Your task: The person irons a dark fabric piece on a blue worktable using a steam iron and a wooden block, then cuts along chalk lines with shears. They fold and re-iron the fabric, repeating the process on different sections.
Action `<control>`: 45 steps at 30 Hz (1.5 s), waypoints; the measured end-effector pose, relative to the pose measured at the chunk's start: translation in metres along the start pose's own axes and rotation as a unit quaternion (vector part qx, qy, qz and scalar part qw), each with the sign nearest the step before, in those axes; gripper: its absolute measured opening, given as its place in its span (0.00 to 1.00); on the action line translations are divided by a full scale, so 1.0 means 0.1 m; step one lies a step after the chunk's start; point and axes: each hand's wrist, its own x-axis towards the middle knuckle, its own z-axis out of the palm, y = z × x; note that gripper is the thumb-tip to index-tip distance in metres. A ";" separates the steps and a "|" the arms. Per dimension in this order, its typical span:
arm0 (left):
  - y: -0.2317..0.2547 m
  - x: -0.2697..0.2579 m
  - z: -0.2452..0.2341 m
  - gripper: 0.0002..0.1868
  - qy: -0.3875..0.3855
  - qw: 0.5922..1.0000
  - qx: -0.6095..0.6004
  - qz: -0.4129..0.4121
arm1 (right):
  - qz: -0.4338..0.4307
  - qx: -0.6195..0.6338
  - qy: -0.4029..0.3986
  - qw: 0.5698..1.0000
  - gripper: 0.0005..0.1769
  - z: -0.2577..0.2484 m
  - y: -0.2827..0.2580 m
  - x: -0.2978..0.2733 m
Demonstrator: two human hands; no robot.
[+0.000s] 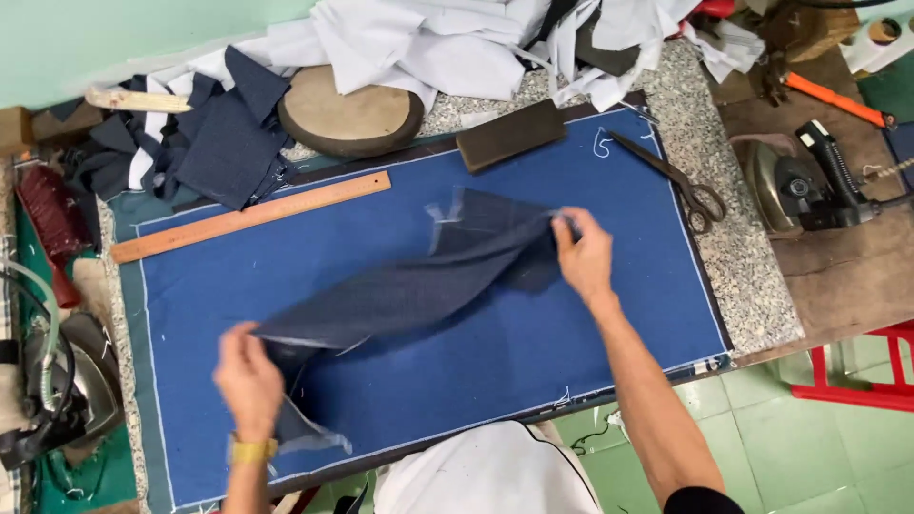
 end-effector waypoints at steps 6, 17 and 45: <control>0.69 0.72 -0.81 0.14 0.140 0.964 0.054 0.220 | -0.180 -0.049 0.084 0.979 0.12 -1.07 -0.70 0.56; 0.26 0.12 -0.64 0.12 -0.098 0.953 0.242 0.155 | -0.118 -0.241 -0.020 0.963 0.20 -1.61 0.26 0.22; 0.20 0.40 0.66 0.33 -0.261 0.913 0.309 0.048 | 0.057 -0.309 -0.316 0.896 0.17 -0.54 1.26 -0.34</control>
